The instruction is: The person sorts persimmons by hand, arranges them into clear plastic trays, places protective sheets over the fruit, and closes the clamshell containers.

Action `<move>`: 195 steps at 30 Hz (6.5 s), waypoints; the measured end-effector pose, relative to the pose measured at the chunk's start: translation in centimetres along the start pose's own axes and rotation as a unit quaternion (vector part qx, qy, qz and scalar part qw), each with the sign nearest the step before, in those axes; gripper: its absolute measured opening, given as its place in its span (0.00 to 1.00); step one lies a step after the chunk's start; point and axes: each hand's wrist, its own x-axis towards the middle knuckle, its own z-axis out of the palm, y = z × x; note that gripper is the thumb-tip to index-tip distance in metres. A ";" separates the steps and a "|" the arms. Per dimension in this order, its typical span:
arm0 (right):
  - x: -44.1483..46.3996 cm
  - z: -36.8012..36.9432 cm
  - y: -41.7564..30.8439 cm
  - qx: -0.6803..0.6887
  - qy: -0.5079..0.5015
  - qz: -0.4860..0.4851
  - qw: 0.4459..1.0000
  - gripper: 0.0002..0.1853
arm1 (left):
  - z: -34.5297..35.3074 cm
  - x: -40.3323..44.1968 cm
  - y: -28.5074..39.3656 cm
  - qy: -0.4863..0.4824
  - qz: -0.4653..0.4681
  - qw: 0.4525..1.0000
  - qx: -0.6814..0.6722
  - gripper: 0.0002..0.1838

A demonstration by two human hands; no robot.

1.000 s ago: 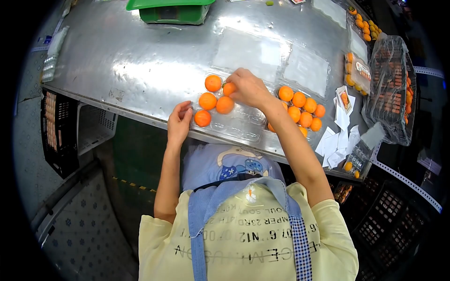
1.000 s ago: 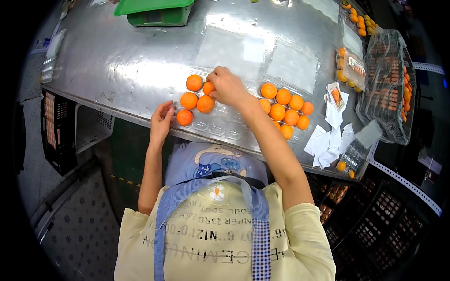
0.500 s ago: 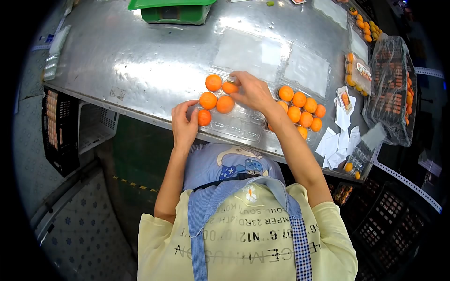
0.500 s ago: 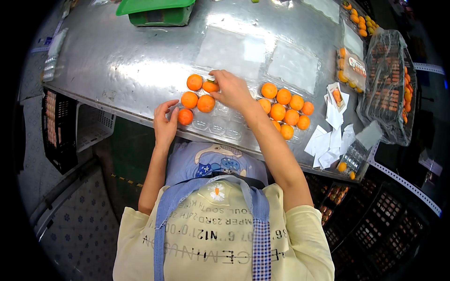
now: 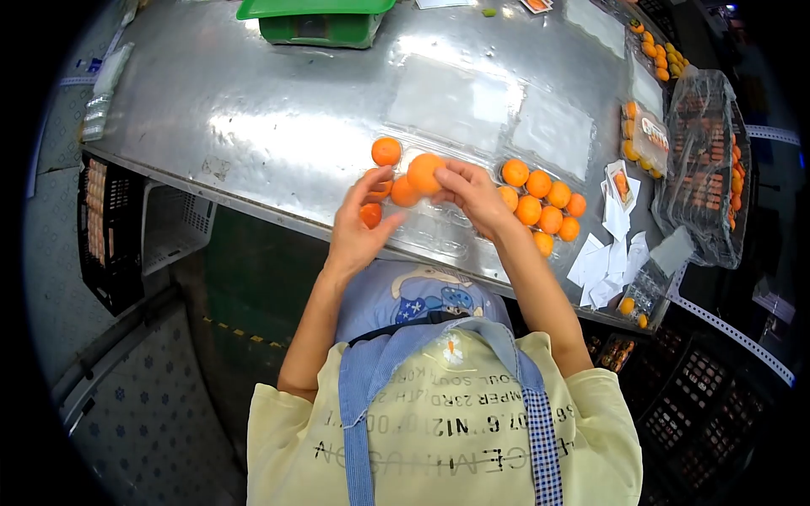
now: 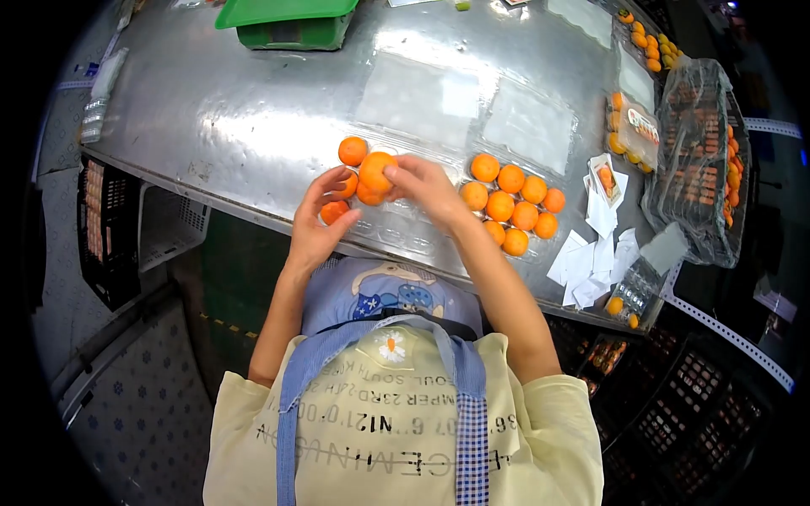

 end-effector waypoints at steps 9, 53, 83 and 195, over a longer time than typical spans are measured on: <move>-4.2 1.0 1.6 0.140 -0.016 0.008 0.990 0.22 | 2.6 0.1 1.0 -0.088 0.020 0.995 -0.053 0.33; -21.5 -17.5 10.1 -0.379 0.473 -0.114 0.787 0.16 | 16.3 8.7 0.0 -0.151 0.003 0.959 0.240 0.16; -25.5 -19.4 13.6 0.186 0.398 -0.038 0.897 0.06 | 24.4 15.1 -7.0 -0.111 0.082 0.967 0.213 0.06; 25.7 10.1 -15.2 -0.301 0.416 -0.322 0.796 0.17 | -36.1 21.0 -14.9 0.285 0.008 0.914 0.288 0.08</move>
